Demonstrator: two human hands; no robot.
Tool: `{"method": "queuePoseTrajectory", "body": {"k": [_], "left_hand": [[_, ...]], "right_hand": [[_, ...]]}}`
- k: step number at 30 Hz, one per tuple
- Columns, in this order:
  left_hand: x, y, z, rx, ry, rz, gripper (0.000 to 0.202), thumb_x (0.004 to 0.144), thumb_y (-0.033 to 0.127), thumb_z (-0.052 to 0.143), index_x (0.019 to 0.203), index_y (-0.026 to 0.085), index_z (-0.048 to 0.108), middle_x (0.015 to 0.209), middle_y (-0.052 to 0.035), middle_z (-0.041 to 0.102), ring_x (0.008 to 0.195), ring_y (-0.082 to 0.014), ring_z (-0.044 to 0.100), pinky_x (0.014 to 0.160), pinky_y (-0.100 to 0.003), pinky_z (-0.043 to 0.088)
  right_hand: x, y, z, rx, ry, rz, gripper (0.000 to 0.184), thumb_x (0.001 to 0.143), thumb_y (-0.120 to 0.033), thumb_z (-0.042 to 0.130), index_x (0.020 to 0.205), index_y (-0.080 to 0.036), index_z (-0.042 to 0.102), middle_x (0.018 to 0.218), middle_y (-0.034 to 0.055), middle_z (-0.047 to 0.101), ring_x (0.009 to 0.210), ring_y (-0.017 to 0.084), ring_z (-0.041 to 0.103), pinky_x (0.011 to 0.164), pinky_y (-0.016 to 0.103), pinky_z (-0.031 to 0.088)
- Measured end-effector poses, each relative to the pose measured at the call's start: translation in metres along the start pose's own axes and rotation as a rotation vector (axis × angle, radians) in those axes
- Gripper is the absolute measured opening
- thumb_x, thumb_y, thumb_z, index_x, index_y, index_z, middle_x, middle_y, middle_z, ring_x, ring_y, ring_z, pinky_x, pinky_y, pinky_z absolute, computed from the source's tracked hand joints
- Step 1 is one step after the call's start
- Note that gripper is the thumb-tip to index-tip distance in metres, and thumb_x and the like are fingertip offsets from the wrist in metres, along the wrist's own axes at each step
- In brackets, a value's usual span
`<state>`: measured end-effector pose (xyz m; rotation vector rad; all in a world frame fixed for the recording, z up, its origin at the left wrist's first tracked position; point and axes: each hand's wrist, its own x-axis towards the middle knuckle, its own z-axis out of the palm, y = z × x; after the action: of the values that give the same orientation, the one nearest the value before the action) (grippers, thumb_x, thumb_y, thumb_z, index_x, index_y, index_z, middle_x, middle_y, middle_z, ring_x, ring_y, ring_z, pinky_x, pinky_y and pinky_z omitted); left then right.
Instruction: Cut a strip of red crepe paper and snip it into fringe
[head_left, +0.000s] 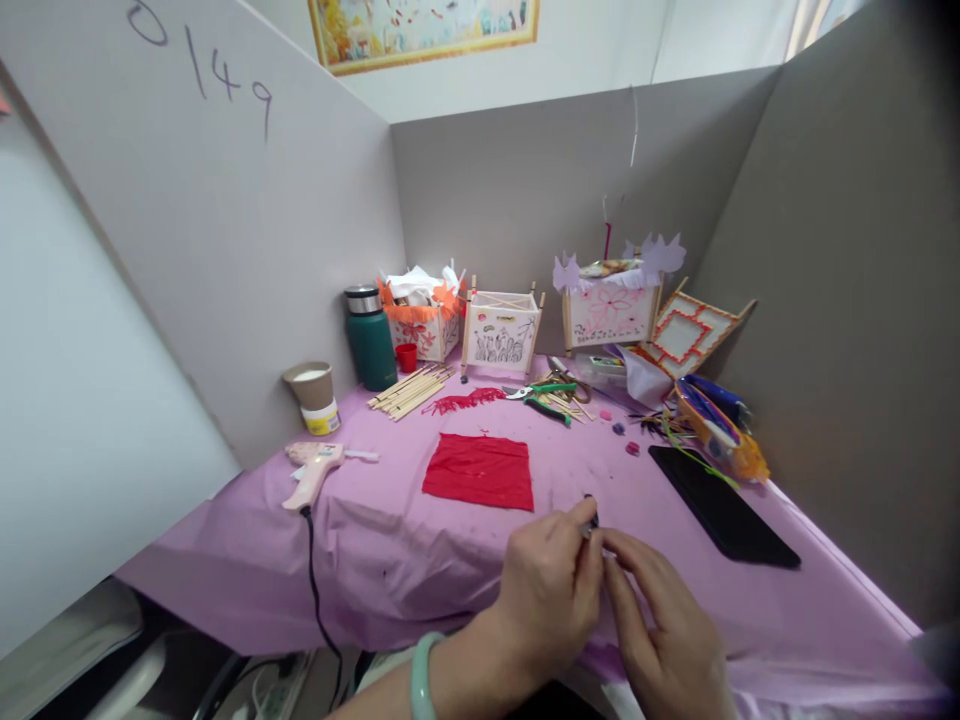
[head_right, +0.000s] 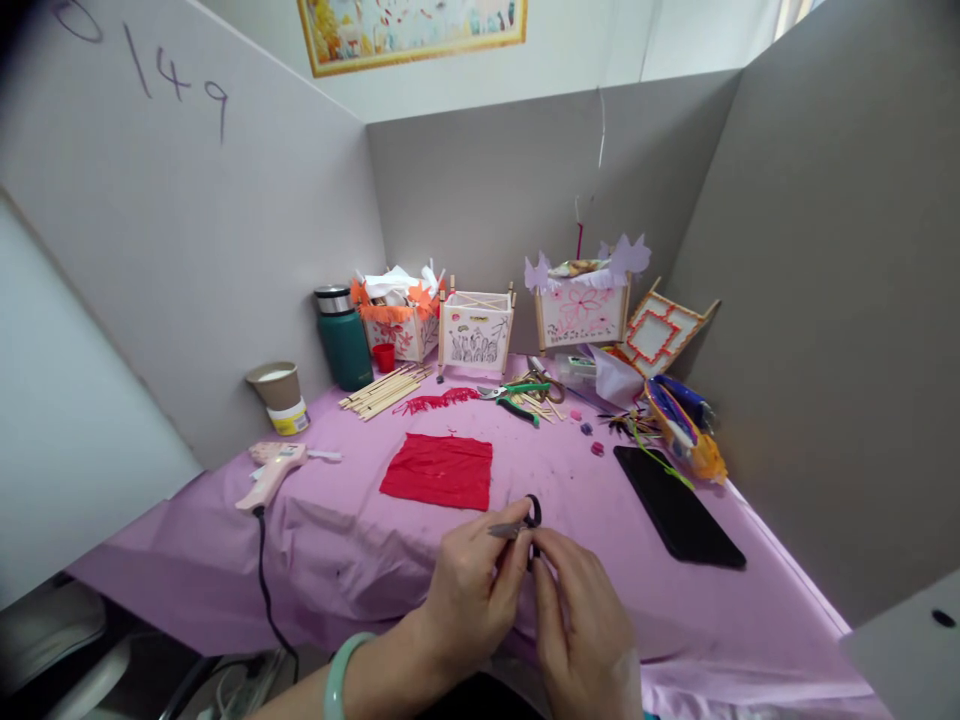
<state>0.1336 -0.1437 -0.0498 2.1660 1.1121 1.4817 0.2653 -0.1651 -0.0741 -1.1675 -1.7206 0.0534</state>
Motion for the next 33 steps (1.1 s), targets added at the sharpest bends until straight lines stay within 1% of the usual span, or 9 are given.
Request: {"method": "queuePoseTrajectory", "body": {"k": [3,6,11,18,21,25,28,30,33], "left_hand": [[-0.001,0.001,-0.001,0.045,0.014,0.124,0.033,0.091,0.018,0.041,0.120,0.010,0.054,0.092,-0.0126,0.069,0.080,-0.0189,0.065,0.075,-0.032,0.054],[0.000,0.002,-0.003,0.066,-0.010,0.181,0.032,0.090,0.016,0.043,0.120,0.010,0.053,0.086,-0.0110,0.068,0.074,-0.0183,0.064,0.069,-0.031,0.053],[0.003,0.004,-0.005,0.000,-0.019,0.055,0.028,0.090,0.019,0.045,0.115,0.012,0.056,0.090,-0.0104,0.067,0.081,-0.0180,0.064,0.075,-0.030,0.052],[0.004,-0.002,-0.005,-0.172,-0.084,-0.188,0.035,0.092,0.024,0.045,0.125,0.017,0.053,0.109,-0.0098,0.064,0.094,-0.0171,0.061,0.084,-0.030,0.050],[0.004,-0.001,-0.004,-0.256,-0.111,-0.192,0.035,0.092,0.024,0.044,0.125,0.017,0.055,0.107,-0.0091,0.064,0.097,-0.0172,0.059,0.089,-0.031,0.047],[0.006,0.000,-0.008,-0.262,-0.213,-0.130,0.036,0.091,0.022,0.046,0.126,0.017,0.055,0.100,-0.0085,0.062,0.091,-0.0165,0.058,0.084,-0.030,0.048],[0.013,-0.015,-0.023,-0.177,-0.354,-0.073,0.034,0.086,0.022,0.054,0.119,0.017,0.059,0.102,-0.0084,0.062,0.095,-0.0175,0.057,0.086,-0.030,0.046],[0.021,-0.034,-0.037,-0.024,-0.313,-0.102,0.035,0.085,0.022,0.055,0.119,0.015,0.059,0.107,-0.0098,0.062,0.100,-0.0196,0.056,0.089,-0.032,0.045],[0.031,-0.061,-0.053,0.315,-0.231,-0.150,0.023,0.085,0.020,0.053,0.103,0.017,0.067,0.101,-0.0091,0.064,0.099,-0.0221,0.055,0.089,-0.037,0.043]], "right_hand": [[0.000,0.000,-0.005,0.068,-0.044,0.143,0.026,0.090,-0.034,0.046,0.111,-0.022,0.057,0.109,0.0081,0.064,0.094,0.021,0.063,0.079,0.034,0.055],[0.000,0.001,-0.009,0.184,-0.097,0.302,0.031,0.088,-0.039,0.050,0.112,-0.021,0.056,0.108,0.0080,0.065,0.088,0.019,0.065,0.073,0.028,0.056],[0.000,-0.005,-0.010,0.294,-0.139,0.412,0.036,0.084,-0.042,0.056,0.114,-0.021,0.059,0.110,0.0086,0.066,0.085,0.018,0.066,0.073,0.026,0.056],[0.004,-0.014,-0.005,0.432,-0.219,0.417,0.040,0.085,-0.039,0.057,0.121,-0.021,0.056,0.118,0.0103,0.063,0.098,0.020,0.064,0.084,0.029,0.054],[0.001,-0.011,-0.001,0.385,-0.213,0.366,0.042,0.087,-0.036,0.053,0.127,-0.021,0.050,0.125,0.0104,0.059,0.105,0.020,0.061,0.087,0.029,0.053],[-0.005,-0.005,0.001,0.176,-0.179,0.191,0.042,0.091,-0.030,0.043,0.132,-0.020,0.044,0.131,0.0116,0.053,0.117,0.021,0.054,0.094,0.033,0.050],[-0.006,0.004,-0.003,0.027,-0.130,0.124,0.036,0.092,-0.029,0.039,0.125,-0.019,0.047,0.121,0.0123,0.058,0.110,0.021,0.058,0.090,0.035,0.051],[-0.004,0.010,-0.007,-0.056,-0.090,0.122,0.032,0.091,-0.029,0.039,0.119,-0.019,0.049,0.114,0.0116,0.060,0.104,0.021,0.060,0.086,0.035,0.052],[-0.002,0.018,-0.012,-0.149,-0.154,0.106,0.028,0.090,-0.029,0.041,0.114,-0.020,0.051,0.105,0.0097,0.061,0.096,0.021,0.061,0.080,0.035,0.053]]}}
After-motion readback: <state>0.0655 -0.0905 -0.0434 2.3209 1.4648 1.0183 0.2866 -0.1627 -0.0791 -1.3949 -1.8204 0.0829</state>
